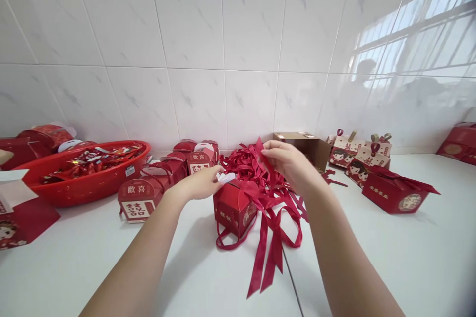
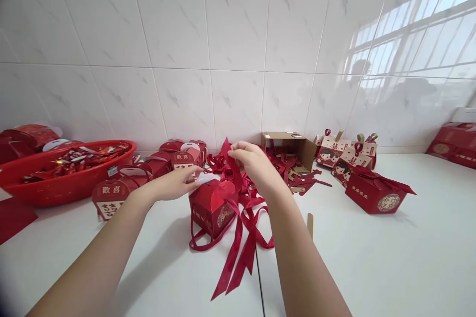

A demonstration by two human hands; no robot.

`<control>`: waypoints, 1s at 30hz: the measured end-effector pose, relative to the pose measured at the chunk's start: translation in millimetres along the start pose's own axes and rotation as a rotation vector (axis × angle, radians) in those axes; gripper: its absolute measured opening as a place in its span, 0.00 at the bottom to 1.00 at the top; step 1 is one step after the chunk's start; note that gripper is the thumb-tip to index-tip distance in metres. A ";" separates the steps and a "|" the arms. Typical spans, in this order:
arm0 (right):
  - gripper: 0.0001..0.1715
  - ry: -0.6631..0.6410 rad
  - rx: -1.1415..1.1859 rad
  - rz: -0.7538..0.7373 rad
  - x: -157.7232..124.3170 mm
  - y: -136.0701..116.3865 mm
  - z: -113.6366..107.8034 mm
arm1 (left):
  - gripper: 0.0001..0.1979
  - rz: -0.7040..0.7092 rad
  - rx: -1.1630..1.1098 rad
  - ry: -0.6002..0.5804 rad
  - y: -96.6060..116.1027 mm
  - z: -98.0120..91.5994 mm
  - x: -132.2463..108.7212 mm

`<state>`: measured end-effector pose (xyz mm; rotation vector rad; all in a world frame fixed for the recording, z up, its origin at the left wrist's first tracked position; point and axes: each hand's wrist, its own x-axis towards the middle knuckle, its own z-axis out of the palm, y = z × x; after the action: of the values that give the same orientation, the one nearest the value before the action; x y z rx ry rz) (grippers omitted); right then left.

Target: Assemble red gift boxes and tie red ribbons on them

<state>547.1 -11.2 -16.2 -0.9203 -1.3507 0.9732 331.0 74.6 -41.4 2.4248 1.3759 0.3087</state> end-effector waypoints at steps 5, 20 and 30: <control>0.08 -0.087 -0.208 0.185 22.8 40.9 17.7 | 0.26 0.034 -0.056 -0.109 2.3 -1.8 -2.8; 0.15 -0.317 -0.240 0.266 33.5 81.8 28.1 | 0.31 0.012 -0.013 -0.283 4.6 -6.6 -9.1; 0.15 -0.395 -0.376 0.292 33.3 79.4 27.7 | 0.20 0.074 -0.007 -0.336 18.7 -6.6 -15.2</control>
<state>516.7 46.6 -78.8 -1.2822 -1.8080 1.1889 335.7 53.8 -28.3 2.3885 1.1369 -0.0755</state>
